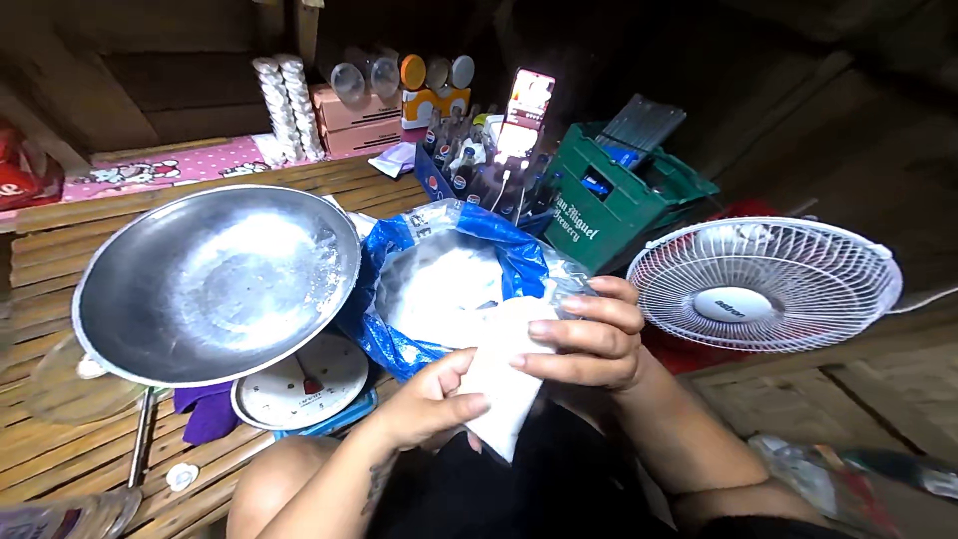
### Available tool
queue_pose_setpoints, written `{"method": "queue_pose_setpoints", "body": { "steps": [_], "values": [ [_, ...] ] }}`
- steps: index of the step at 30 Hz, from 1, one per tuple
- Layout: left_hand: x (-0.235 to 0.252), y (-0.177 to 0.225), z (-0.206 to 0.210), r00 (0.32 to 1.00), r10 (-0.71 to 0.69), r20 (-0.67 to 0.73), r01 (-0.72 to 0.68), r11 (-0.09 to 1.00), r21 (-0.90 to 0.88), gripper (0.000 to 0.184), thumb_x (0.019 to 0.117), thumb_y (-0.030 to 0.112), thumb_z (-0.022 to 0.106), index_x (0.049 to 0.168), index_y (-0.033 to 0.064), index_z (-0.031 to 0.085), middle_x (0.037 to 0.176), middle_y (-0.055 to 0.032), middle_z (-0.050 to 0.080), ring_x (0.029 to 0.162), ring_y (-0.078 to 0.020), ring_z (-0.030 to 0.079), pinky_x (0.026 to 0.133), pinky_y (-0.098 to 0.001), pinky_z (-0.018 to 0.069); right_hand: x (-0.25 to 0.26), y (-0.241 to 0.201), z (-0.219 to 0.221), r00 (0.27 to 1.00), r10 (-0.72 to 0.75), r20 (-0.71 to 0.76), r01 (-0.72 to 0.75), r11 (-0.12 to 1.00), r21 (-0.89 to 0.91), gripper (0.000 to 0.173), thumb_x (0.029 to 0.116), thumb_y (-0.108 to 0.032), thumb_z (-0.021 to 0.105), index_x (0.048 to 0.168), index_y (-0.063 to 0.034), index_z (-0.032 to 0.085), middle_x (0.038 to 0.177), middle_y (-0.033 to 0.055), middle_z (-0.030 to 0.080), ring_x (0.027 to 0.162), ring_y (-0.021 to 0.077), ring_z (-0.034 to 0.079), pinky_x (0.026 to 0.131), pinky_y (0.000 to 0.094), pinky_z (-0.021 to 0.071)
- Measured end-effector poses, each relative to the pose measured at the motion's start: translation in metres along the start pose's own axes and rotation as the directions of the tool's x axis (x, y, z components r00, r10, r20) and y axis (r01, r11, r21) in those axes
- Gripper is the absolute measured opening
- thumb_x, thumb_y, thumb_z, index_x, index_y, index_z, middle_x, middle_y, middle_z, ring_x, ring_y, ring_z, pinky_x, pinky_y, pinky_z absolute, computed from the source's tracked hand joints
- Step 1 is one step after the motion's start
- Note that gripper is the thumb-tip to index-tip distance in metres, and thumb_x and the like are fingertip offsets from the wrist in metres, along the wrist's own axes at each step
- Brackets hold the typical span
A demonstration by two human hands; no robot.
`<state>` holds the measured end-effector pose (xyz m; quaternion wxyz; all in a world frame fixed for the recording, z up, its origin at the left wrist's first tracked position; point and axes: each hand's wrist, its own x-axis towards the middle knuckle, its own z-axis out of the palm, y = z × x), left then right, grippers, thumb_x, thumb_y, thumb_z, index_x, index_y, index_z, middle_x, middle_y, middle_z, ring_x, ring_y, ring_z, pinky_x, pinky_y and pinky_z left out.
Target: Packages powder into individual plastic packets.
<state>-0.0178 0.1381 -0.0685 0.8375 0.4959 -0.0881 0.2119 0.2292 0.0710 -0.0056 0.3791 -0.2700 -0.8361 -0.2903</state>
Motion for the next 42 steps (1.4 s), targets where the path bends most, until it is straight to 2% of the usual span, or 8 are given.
{"method": "queue_pose_setpoints", "body": {
  "steps": [6, 11, 14, 21, 26, 32, 36, 42],
  "values": [
    [0.004, -0.007, 0.003, 0.97, 0.147, -0.195, -0.116, 0.981, 0.158, 0.04, 0.0984, 0.009, 0.067, 0.134, 0.0074, 0.051, 0.118, 0.0045, 0.072, 0.104, -0.0056, 0.07, 0.093, -0.0272, 0.0585, -0.003, -0.008, 0.016, 0.865, 0.499, -0.051, -0.481, 0.855, 0.194, 0.033, 0.0942, -0.015, 0.07, 0.125, -0.0246, 0.063, 0.153, -0.004, 0.042, 0.146, 0.0157, 0.036, 0.12, 0.038, 0.0347],
    [0.006, -0.007, 0.002, 0.95, 0.179, -0.256, -0.108, 0.957, 0.267, 0.042, 0.0977, 0.009, 0.068, 0.134, 0.0036, 0.048, 0.118, 0.0027, 0.072, 0.105, -0.0073, 0.07, 0.095, -0.0294, 0.0588, -0.005, -0.04, 0.033, 0.413, 0.829, 0.378, -0.626, -0.043, 0.778, 0.066, 0.0936, -0.039, 0.071, 0.149, -0.016, 0.045, 0.142, -0.0013, 0.057, 0.125, 0.0131, 0.058, 0.104, 0.0345, 0.0512],
    [0.006, -0.011, 0.003, 0.951, 0.18, -0.251, -0.083, 0.931, 0.355, 0.046, 0.0966, 0.013, 0.071, 0.136, 0.0009, 0.05, 0.118, 0.0009, 0.072, 0.105, -0.0081, 0.07, 0.095, -0.0306, 0.0589, 0.004, -0.062, 0.041, 0.364, 0.777, 0.514, -0.593, -0.232, 0.771, 0.079, 0.0865, -0.025, 0.08, 0.144, 0.0031, 0.035, 0.126, 0.0036, 0.067, 0.112, 0.0106, 0.068, 0.1, 0.0324, 0.0573],
    [0.002, -0.01, 0.002, 0.94, 0.229, -0.252, -0.068, 0.852, 0.519, 0.044, 0.094, 0.019, 0.075, 0.132, 0.0072, 0.057, 0.116, 0.0029, 0.073, 0.105, -0.0083, 0.071, 0.094, -0.0296, 0.0589, 0.005, -0.061, 0.038, 0.6, 0.749, 0.28, -0.686, 0.302, 0.662, 0.042, 0.0883, -0.018, 0.08, 0.118, 0.0078, 0.066, 0.115, 0.0107, 0.074, 0.111, 0.01, 0.069, 0.1, 0.0292, 0.0567],
    [-0.005, -0.003, -0.002, 0.952, 0.221, -0.212, -0.042, 0.781, 0.623, 0.063, 0.0961, 0.021, 0.07, 0.149, 0.0012, 0.042, 0.142, -0.0037, 0.06, 0.125, -0.0133, 0.062, 0.104, -0.0323, 0.054, 0.002, -0.042, 0.016, 0.921, 0.376, 0.103, -0.377, 0.793, 0.479, 0.025, 0.1032, -0.017, 0.054, 0.123, -0.0048, 0.063, 0.121, 0.0134, 0.073, 0.12, 0.0219, 0.067, 0.112, 0.0406, 0.0463],
    [-0.016, 0.008, 0.013, 0.975, 0.075, -0.211, 0.052, 0.84, 0.539, 0.034, 0.1067, 0.035, 0.052, 0.132, 0.0179, 0.067, 0.12, 0.008, 0.072, 0.106, -0.0021, 0.067, 0.094, -0.0247, 0.0551, 0.005, -0.045, -0.01, 0.975, 0.185, 0.119, -0.215, 0.914, 0.344, 0.031, 0.1063, -0.008, 0.038, 0.125, -0.0129, 0.063, 0.129, 0.0083, 0.071, 0.128, 0.0234, 0.062, 0.115, 0.0465, 0.0414],
    [-0.016, 0.013, 0.034, 0.993, -0.12, 0.024, 0.108, 0.952, 0.285, 0.061, 0.0993, 0.064, 0.05, 0.147, 0.0247, 0.054, 0.128, 0.0051, 0.07, 0.109, -0.0055, 0.068, 0.093, -0.0256, 0.0568, 0.001, -0.045, -0.019, 0.981, 0.093, 0.168, -0.124, 0.974, 0.187, 0.029, 0.1087, -0.014, 0.044, 0.127, -0.021, 0.066, 0.134, -0.0001, 0.069, 0.133, 0.0195, 0.058, 0.117, 0.0474, 0.0376],
    [-0.03, -0.019, 0.074, 0.948, -0.073, -0.311, 0.064, 0.997, -0.041, 0.035, 0.0979, 0.025, 0.07, 0.131, 0.0169, 0.059, 0.109, -0.0101, 0.075, 0.091, -0.0209, 0.075, 0.078, -0.0345, 0.0628, 0.005, -0.053, -0.006, 0.972, 0.021, 0.236, -0.046, 0.994, 0.097, 0.029, 0.1041, -0.03, 0.056, 0.131, -0.0309, 0.065, 0.14, -0.0079, 0.064, 0.143, 0.0182, 0.047, 0.123, 0.0558, 0.0216]
  ]
}}
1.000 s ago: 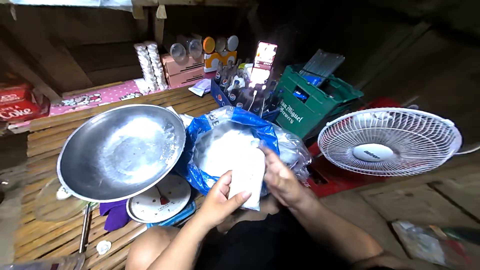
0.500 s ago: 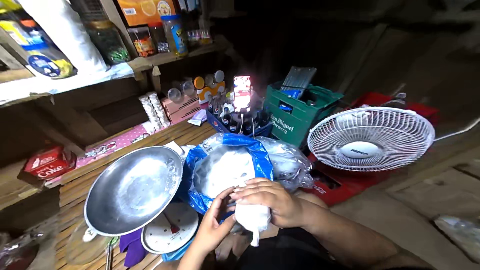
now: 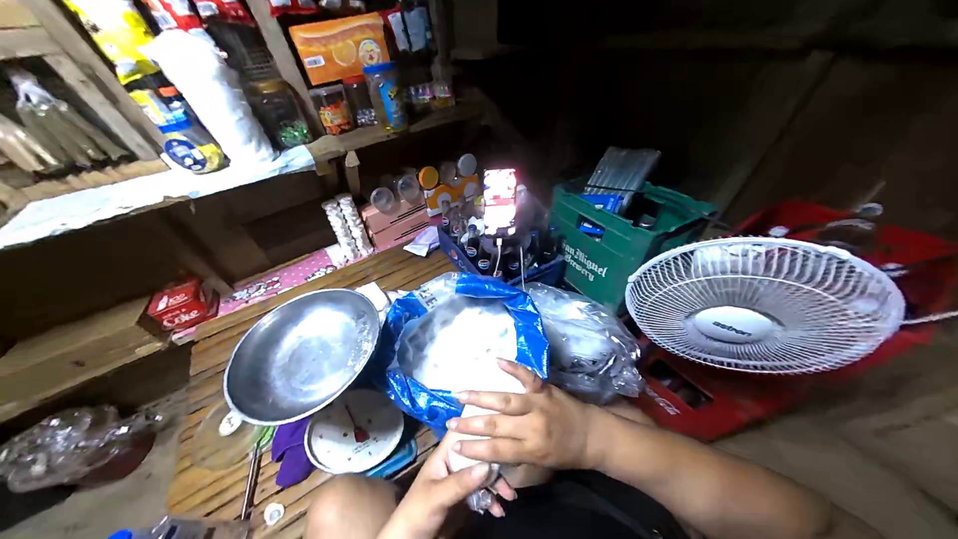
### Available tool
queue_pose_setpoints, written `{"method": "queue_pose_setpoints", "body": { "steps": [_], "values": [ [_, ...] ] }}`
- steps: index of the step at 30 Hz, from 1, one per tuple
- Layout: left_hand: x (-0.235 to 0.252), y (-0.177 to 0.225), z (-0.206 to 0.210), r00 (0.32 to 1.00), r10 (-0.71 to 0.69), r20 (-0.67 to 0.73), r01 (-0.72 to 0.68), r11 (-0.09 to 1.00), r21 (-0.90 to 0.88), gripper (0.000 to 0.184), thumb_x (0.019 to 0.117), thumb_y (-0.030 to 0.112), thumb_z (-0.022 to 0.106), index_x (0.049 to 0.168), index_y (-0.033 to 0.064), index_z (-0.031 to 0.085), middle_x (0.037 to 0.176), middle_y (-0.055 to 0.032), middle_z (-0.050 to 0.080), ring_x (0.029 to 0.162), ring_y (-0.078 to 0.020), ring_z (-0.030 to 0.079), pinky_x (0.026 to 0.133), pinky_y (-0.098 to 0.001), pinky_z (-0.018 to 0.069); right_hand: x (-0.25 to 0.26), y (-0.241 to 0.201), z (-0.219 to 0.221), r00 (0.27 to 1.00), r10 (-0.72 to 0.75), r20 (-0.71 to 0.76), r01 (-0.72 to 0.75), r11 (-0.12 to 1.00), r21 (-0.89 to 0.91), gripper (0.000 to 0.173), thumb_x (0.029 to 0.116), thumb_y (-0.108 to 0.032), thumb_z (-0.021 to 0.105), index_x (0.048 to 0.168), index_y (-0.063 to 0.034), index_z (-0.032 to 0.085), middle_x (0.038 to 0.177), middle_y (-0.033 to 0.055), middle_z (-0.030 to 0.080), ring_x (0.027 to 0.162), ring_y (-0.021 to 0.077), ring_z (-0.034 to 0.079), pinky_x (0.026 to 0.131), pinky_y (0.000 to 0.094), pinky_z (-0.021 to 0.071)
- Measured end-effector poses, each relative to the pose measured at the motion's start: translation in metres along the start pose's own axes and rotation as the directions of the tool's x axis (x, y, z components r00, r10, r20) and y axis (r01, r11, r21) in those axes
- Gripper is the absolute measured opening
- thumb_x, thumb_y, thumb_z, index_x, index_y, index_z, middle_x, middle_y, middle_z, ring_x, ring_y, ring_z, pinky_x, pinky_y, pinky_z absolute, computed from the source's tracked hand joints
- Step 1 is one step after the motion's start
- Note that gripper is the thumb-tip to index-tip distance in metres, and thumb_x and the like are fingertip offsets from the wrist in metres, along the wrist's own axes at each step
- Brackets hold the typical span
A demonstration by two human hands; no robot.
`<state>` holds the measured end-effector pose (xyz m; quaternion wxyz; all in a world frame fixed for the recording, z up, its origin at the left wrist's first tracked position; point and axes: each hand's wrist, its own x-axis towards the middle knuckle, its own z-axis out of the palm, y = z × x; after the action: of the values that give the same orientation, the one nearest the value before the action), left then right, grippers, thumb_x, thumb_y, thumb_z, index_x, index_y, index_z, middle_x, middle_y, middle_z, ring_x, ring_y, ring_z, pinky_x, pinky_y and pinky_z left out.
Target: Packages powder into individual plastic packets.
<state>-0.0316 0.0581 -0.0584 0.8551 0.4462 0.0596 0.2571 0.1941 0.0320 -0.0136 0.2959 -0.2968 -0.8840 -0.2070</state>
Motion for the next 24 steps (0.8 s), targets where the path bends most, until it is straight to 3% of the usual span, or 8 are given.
{"method": "queue_pose_setpoints", "body": {
  "steps": [5, 8, 14, 15, 16, 17, 19, 24],
  "values": [
    [-0.046, 0.0, -0.024, 0.965, 0.121, -0.234, -0.13, 0.991, -0.021, 0.052, 0.0958, 0.024, 0.071, 0.141, 0.0114, 0.048, 0.117, -0.0132, 0.073, 0.085, -0.02, 0.074, 0.074, -0.0321, 0.0621, -0.004, 0.008, -0.017, 0.976, 0.211, 0.058, -0.214, 0.975, 0.054, 0.03, 0.1058, -0.038, 0.052, 0.135, -0.0359, 0.059, 0.148, -0.006, 0.057, 0.146, 0.0239, 0.042, 0.119, 0.0641, 0.0228],
    [-0.097, 0.016, -0.043, 0.867, 0.275, -0.415, -0.271, 0.96, 0.07, 0.045, 0.092, 0.026, 0.076, 0.132, 0.0111, 0.061, 0.113, -0.0149, 0.074, 0.083, -0.0227, 0.075, 0.072, -0.0348, 0.0629, -0.05, 0.034, -0.021, 0.953, 0.304, 0.01, -0.304, 0.951, 0.049, 0.035, 0.1046, -0.048, 0.052, 0.133, -0.0292, 0.058, 0.145, -0.0032, 0.058, 0.145, 0.0185, 0.043, 0.123, 0.0517, 0.0232],
    [-0.193, 0.038, -0.085, 0.488, 0.526, -0.697, -0.441, 0.838, 0.323, 0.053, 0.0915, 0.027, 0.074, 0.133, 0.0047, 0.05, 0.113, -0.0149, 0.074, 0.081, -0.0213, 0.074, 0.071, -0.0333, 0.0628, -0.103, 0.033, -0.019, 0.889, 0.448, 0.093, -0.457, 0.875, 0.161, 0.029, 0.1, -0.006, 0.057, 0.118, 0.0154, 0.064, 0.117, 0.0276, 0.069, 0.117, 0.0281, 0.066, 0.109, 0.0349, 0.0458],
    [-0.201, 0.04, -0.094, 0.417, 0.534, -0.735, -0.402, 0.834, 0.377, 0.056, 0.0939, 0.021, 0.068, 0.139, 0.0026, 0.041, 0.113, -0.0147, 0.073, 0.081, -0.0213, 0.074, 0.071, -0.0335, 0.0626, -0.031, -0.011, -0.031, 0.692, 0.663, 0.286, -0.719, 0.671, 0.183, 0.023, 0.0962, 0.004, 0.055, 0.113, 0.0153, 0.067, 0.113, 0.0191, 0.072, 0.112, 0.0146, 0.066, 0.104, 0.0246, 0.0458],
    [-0.205, 0.041, -0.104, 0.352, 0.522, -0.777, -0.367, 0.84, 0.399, 0.055, 0.0963, 0.014, 0.06, 0.144, 0.0003, 0.035, 0.113, -0.0155, 0.072, 0.082, -0.0219, 0.074, 0.072, -0.0341, 0.0624, 0.063, -0.058, -0.038, 0.322, 0.832, 0.451, -0.946, 0.3, 0.123, 0.021, 0.0944, 0.008, 0.052, 0.108, 0.0118, 0.068, 0.105, 0.0092, 0.073, 0.098, 0.0038, 0.064, 0.095, 0.0182, 0.0463],
    [-0.206, 0.042, -0.113, 0.298, 0.496, -0.816, -0.337, 0.854, 0.396, 0.053, 0.0995, 0.008, 0.054, 0.147, -0.0004, 0.032, 0.112, -0.016, 0.072, 0.083, -0.0223, 0.073, 0.073, -0.0345, 0.0621, 0.118, -0.082, -0.043, 0.178, 0.765, 0.619, -0.982, 0.102, 0.157, 0.024, 0.0965, 0.005, 0.048, 0.112, 0.0123, 0.065, 0.103, 0.0089, 0.072, 0.091, 0.0039, 0.065, 0.09, 0.0186, 0.0487],
    [-0.201, 0.044, -0.134, 0.238, 0.428, -0.872, -0.306, 0.885, 0.351, 0.049, 0.1043, 0.004, 0.047, 0.15, 0.0016, 0.03, 0.11, -0.0164, 0.072, 0.083, -0.0224, 0.073, 0.073, -0.0337, 0.0618, 0.127, -0.094, -0.03, 0.212, 0.534, 0.819, -0.96, -0.044, 0.278, 0.03, 0.1011, -0.008, 0.046, 0.122, 0.0111, 0.058, 0.107, 0.0122, 0.068, 0.091, 0.0078, 0.065, 0.085, 0.0209, 0.0509],
    [-0.164, 0.054, -0.192, 0.254, 0.367, -0.895, -0.285, 0.912, 0.294, 0.047, 0.1059, 0.007, 0.05, 0.15, 0.0042, 0.035, 0.107, -0.0154, 0.073, 0.081, -0.0205, 0.073, 0.072, -0.0329, 0.0603, 0.089, -0.096, 0.012, 0.071, 0.393, 0.917, -0.997, 0.049, 0.056, 0.036, 0.1024, -0.007, 0.046, 0.133, 0.0131, 0.048, 0.119, 0.0196, 0.062, 0.1, 0.0097, 0.062, 0.089, 0.0161, 0.0467]
  ]
}}
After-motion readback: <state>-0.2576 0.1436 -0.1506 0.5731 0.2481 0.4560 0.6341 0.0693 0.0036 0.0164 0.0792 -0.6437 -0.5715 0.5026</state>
